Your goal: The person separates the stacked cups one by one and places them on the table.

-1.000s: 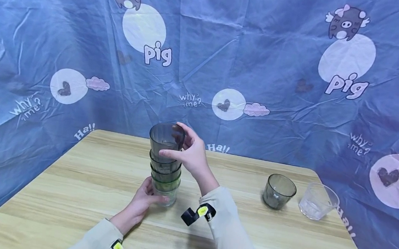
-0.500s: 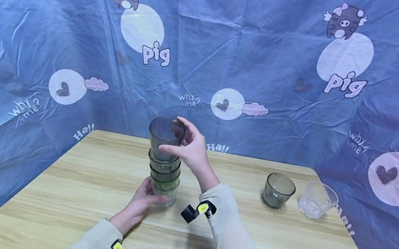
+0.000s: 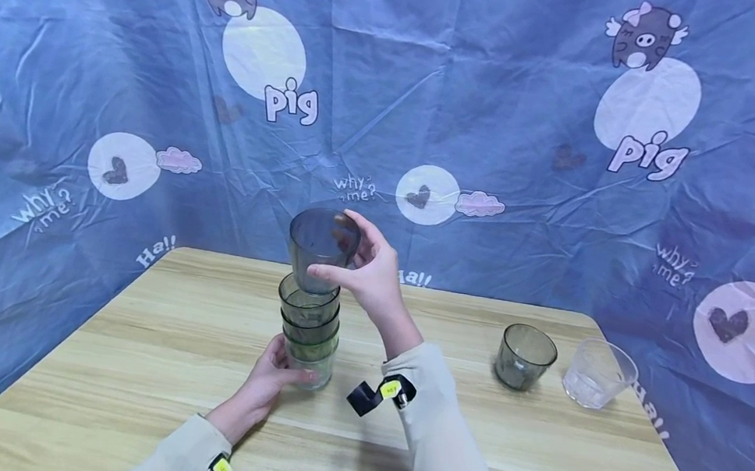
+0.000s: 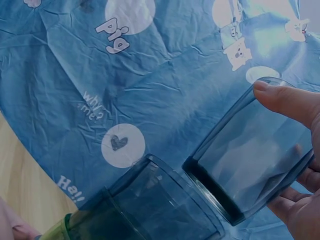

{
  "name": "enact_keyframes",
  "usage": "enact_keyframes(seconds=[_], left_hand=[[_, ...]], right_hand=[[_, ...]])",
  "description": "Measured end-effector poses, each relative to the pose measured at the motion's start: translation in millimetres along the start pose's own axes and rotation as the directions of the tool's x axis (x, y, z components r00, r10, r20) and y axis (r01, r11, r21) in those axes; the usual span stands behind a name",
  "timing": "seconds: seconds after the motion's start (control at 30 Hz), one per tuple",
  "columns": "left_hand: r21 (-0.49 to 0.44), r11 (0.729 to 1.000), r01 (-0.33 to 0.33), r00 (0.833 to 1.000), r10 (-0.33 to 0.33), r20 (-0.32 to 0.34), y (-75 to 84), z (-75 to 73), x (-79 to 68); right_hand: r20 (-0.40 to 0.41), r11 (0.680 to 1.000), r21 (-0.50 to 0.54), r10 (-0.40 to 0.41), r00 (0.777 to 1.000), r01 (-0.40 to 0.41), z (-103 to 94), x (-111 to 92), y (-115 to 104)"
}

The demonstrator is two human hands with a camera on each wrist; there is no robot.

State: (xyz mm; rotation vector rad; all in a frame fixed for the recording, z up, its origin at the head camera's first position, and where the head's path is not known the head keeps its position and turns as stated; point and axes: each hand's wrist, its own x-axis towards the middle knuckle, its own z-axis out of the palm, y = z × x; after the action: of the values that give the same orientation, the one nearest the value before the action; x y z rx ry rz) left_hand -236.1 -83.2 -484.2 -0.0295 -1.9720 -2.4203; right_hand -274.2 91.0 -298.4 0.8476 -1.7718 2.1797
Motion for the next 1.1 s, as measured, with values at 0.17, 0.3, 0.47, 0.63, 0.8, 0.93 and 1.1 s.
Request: enact_keyframes(seconds=[0.17, 0.3, 0.47, 0.63, 0.8, 0.93, 1.1], left_hand=[[0.001, 1.000, -0.010, 1.000, 0.010, 0.006, -0.2, -0.4, -0.3], [0.007, 1.000, -0.013, 1.000, 0.013, 0.004, -1.3, -0.6, 1.0], [0.009, 1.000, -0.012, 1.000, 0.012, 0.001, -1.8, -0.3, 1.5], [-0.004, 1.000, 0.008, 1.000, -0.008, -0.010, -1.1, -0.1, 0.6], [-0.002, 1.000, 0.007, 1.000, -0.007, -0.007, -0.8, -0.5, -0.6], [-0.008, 1.000, 0.004, 1.000, -0.004, -0.002, -0.6, -0.6, -0.8], [-0.006, 1.000, 0.006, 1.000, -0.006, -0.006, -0.4, -0.5, -0.6]], right_hand=[[-0.012, 0.999, 0.024, -0.027, 1.000, 0.027, -5.4, 0, -2], [-0.030, 0.998, 0.044, -0.046, 0.998, 0.047, -11.7, 1, -3], [-0.072, 0.996, 0.068, -0.053, 0.996, 0.058, -22.1, 2, -4], [-0.110, 0.997, 0.060, -0.045, 0.993, 0.052, -32.6, 1, -3], [-0.154, 0.997, 0.056, -0.037, 0.987, 0.046, -42.2, -2, 0], [-0.180, 0.998, 0.046, -0.028, 0.983, 0.037, -50.2, -5, 3], [-0.219, 0.999, 0.036, -0.008, 0.976, 0.016, -60.7, -9, 7]])
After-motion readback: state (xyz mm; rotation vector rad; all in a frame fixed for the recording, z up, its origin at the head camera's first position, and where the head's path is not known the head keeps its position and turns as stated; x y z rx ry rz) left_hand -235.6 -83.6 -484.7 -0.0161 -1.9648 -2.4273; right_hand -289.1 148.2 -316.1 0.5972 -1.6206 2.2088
